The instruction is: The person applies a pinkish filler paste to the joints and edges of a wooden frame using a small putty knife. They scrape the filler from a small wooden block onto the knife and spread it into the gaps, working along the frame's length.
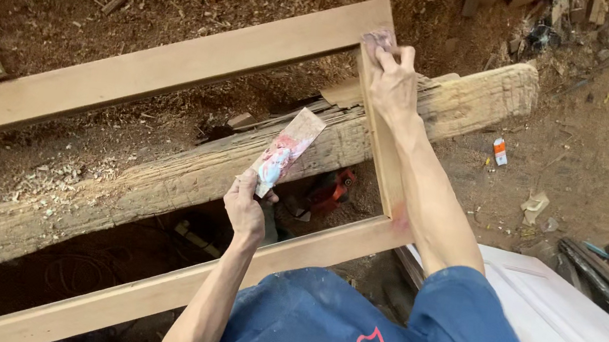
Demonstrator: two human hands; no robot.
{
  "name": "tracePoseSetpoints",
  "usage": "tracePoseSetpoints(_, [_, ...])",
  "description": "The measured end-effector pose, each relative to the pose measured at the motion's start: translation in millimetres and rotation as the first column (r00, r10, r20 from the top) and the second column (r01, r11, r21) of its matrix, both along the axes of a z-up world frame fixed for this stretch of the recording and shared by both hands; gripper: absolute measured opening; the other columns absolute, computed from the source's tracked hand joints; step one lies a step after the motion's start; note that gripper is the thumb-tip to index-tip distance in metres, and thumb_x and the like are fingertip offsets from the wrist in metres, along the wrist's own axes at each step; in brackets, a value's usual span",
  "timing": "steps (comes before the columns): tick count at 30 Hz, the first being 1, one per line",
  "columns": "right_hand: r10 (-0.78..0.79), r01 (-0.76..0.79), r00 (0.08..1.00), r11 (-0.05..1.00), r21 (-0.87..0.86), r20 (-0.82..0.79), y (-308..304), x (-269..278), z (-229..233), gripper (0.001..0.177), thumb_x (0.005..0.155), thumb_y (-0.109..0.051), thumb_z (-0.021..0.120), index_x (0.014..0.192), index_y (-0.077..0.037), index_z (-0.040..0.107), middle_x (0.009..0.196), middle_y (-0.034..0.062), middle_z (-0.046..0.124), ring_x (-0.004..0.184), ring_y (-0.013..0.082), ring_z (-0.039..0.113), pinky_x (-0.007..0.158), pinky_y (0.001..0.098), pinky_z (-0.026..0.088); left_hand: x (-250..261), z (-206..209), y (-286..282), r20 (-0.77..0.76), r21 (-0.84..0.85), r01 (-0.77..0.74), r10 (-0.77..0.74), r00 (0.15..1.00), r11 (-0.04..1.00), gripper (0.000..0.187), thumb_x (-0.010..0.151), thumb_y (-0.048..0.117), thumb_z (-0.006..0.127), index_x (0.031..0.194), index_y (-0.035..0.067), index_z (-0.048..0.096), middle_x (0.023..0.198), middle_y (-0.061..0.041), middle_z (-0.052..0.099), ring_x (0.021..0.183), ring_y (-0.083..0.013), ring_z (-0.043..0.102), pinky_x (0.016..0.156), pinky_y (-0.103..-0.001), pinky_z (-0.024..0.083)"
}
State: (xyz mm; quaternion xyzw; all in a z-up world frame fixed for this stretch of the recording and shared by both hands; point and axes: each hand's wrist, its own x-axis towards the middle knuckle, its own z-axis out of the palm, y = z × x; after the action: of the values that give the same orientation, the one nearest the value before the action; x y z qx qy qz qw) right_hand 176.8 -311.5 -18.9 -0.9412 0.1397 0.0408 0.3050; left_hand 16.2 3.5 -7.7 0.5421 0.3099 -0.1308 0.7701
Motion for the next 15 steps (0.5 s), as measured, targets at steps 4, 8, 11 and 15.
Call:
tracePoseSetpoints(4, [-0.049, 0.033, 0.958, 0.998, -0.06, -0.281, 6, 2, 25, 0.026, 0.097, -0.008, 0.06, 0.12, 0.0, 0.069, 0.111, 0.0214, 0.046, 0.084, 0.033, 0.062, 0.076, 0.0401, 0.063, 9, -6, -1, 0.025, -0.008, -0.004, 0.005, 1.0, 1.0, 0.04, 0.104, 0.033, 0.057, 0.104, -0.004, 0.07, 0.077, -0.008, 0.07, 0.058, -0.0136, 0.062, 0.054, -0.028, 0.053])
tracePoseSetpoints(8, [0.012, -0.026, 0.99, 0.995, -0.097, -0.141, -10, 17, 36, 0.022, 0.1, -0.007, 0.063, 0.118, -0.003, 0.075, 0.111, 0.0222, 0.048, 0.089, 0.031, 0.06, 0.076, 0.041, 0.06, 15, -9, -3, -0.011, -0.007, 0.004, -0.004, 1.0, 1.0, 0.04, 0.104, 0.033, 0.057, 0.103, -0.004, 0.07, 0.077, -0.008, 0.07, 0.056, -0.0142, 0.063, 0.053, -0.028, 0.053])
tracePoseSetpoints(11, [0.051, -0.065, 0.989, 0.993, -0.1, -0.138, -14, 30, 29, 0.024, 0.096, -0.007, 0.065, 0.118, -0.004, 0.075, 0.114, 0.0214, 0.049, 0.091, 0.0296, 0.061, 0.081, 0.0397, 0.059, 17, -7, -8, -0.03, 0.0, 0.005, -0.005, 1.0, 1.0, 0.04, 0.105, 0.034, 0.056, 0.103, -0.004, 0.07, 0.078, -0.008, 0.07, 0.056, -0.0136, 0.062, 0.052, -0.028, 0.053])
tracePoseSetpoints(15, [0.05, -0.094, 0.936, 0.989, -0.11, -0.349, -6, 30, 37, 0.024, 0.094, -0.01, 0.067, 0.115, -0.006, 0.077, 0.114, 0.0206, 0.049, 0.094, 0.0297, 0.06, 0.086, 0.0406, 0.058, 24, 4, -10, -0.008, -0.054, 0.018, -0.019, 1.0, 0.998, 0.04, 0.105, 0.033, 0.056, 0.105, -0.005, 0.071, 0.079, -0.008, 0.07, 0.058, -0.0134, 0.062, 0.053, -0.028, 0.054])
